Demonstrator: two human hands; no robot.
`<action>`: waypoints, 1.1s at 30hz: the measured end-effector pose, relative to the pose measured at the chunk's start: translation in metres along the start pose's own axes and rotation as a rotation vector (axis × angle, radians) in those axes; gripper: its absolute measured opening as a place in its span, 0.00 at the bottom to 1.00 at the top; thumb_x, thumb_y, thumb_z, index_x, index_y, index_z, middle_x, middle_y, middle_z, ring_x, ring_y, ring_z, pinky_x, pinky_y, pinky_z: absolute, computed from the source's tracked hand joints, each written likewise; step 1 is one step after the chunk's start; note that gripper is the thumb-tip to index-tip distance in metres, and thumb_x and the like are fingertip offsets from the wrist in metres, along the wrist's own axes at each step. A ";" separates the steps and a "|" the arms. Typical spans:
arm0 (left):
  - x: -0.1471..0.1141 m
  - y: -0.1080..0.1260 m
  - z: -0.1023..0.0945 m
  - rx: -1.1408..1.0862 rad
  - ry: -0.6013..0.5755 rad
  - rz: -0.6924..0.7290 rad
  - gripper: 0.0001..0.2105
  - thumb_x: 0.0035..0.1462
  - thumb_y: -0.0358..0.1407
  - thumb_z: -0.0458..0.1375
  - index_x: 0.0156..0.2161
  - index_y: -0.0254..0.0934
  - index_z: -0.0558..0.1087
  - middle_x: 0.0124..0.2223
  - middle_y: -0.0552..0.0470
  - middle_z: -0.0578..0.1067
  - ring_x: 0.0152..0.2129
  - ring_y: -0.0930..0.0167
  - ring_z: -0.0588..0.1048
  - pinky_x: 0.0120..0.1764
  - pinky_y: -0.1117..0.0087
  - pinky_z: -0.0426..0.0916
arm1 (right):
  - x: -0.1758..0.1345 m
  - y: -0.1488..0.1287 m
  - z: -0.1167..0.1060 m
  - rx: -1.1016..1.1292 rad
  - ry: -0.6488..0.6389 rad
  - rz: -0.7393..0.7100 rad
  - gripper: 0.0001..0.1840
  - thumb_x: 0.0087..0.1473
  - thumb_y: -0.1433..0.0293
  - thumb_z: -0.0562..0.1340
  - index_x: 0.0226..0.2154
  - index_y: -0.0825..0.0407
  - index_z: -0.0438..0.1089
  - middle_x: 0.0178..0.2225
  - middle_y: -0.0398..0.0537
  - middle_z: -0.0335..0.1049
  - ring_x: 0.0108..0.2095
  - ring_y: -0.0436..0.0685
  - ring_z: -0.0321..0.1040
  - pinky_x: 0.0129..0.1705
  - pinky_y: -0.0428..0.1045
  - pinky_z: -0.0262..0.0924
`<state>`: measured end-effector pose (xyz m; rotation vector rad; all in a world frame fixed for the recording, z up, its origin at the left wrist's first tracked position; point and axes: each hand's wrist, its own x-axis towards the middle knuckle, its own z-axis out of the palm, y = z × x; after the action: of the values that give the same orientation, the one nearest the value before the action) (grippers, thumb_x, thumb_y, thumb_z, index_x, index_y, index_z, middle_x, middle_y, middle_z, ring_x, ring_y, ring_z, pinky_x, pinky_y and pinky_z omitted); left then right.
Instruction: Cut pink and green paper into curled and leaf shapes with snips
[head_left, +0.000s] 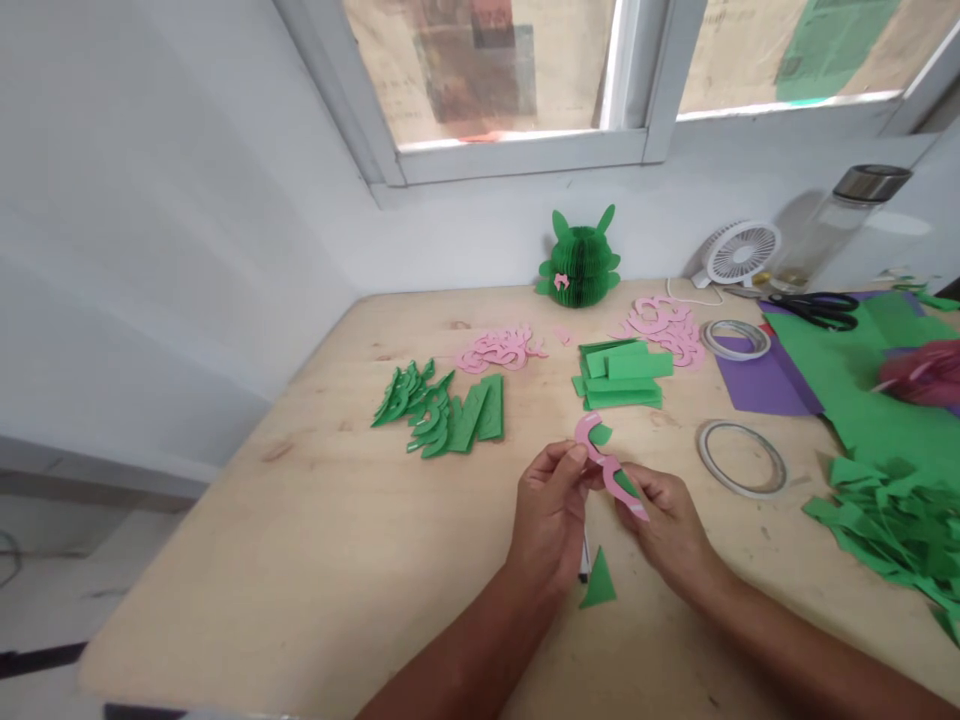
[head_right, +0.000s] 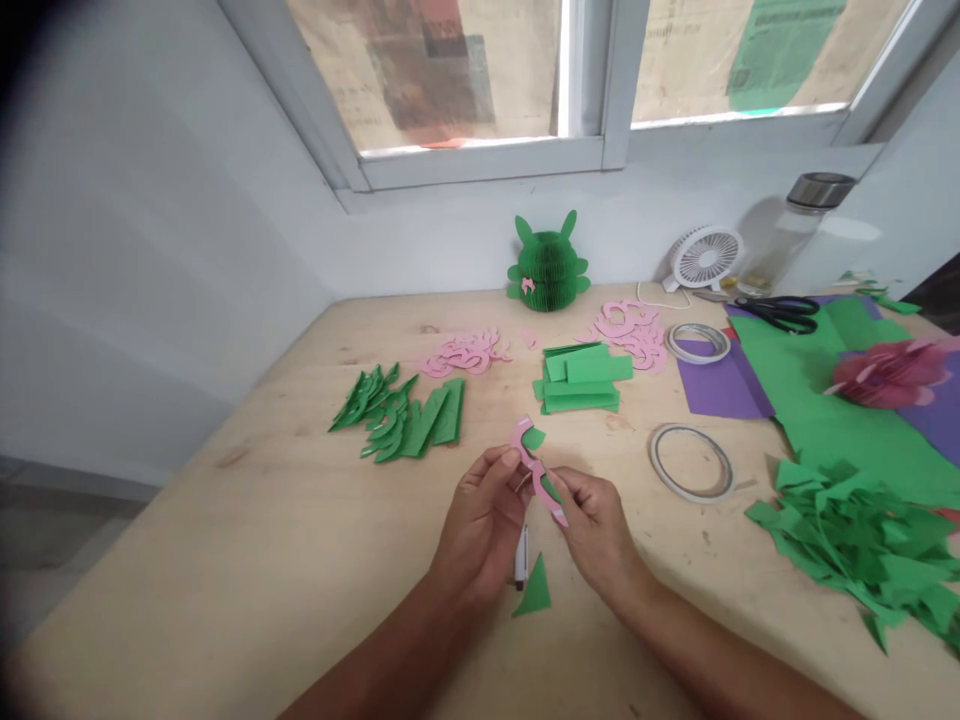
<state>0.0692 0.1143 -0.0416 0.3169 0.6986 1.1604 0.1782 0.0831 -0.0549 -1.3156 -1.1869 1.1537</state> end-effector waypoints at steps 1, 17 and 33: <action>0.000 0.000 0.000 -0.002 0.001 -0.001 0.07 0.41 0.32 0.66 0.25 0.34 0.72 0.25 0.54 0.73 0.24 0.76 0.70 0.33 0.73 0.65 | 0.000 0.000 0.000 0.007 0.002 0.004 0.14 0.52 0.65 0.58 0.19 0.53 0.66 0.19 0.42 0.60 0.23 0.51 0.57 0.29 0.45 0.57; -0.001 0.000 0.001 0.008 0.022 0.005 0.07 0.41 0.31 0.67 0.25 0.34 0.72 0.26 0.53 0.73 0.25 0.76 0.71 0.34 0.73 0.65 | -0.001 -0.004 0.002 -0.051 0.021 -0.007 0.16 0.53 0.62 0.56 0.20 0.54 0.68 0.21 0.44 0.65 0.26 0.54 0.60 0.29 0.46 0.57; 0.000 -0.001 0.000 0.009 0.020 0.006 0.07 0.41 0.31 0.67 0.25 0.34 0.72 0.26 0.54 0.73 0.25 0.76 0.71 0.34 0.73 0.65 | 0.000 -0.002 0.001 -0.021 0.006 0.003 0.17 0.53 0.60 0.57 0.21 0.53 0.69 0.19 0.43 0.64 0.25 0.54 0.62 0.35 0.49 0.61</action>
<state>0.0698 0.1135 -0.0424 0.3154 0.7208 1.1678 0.1773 0.0828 -0.0531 -1.3358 -1.1962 1.1416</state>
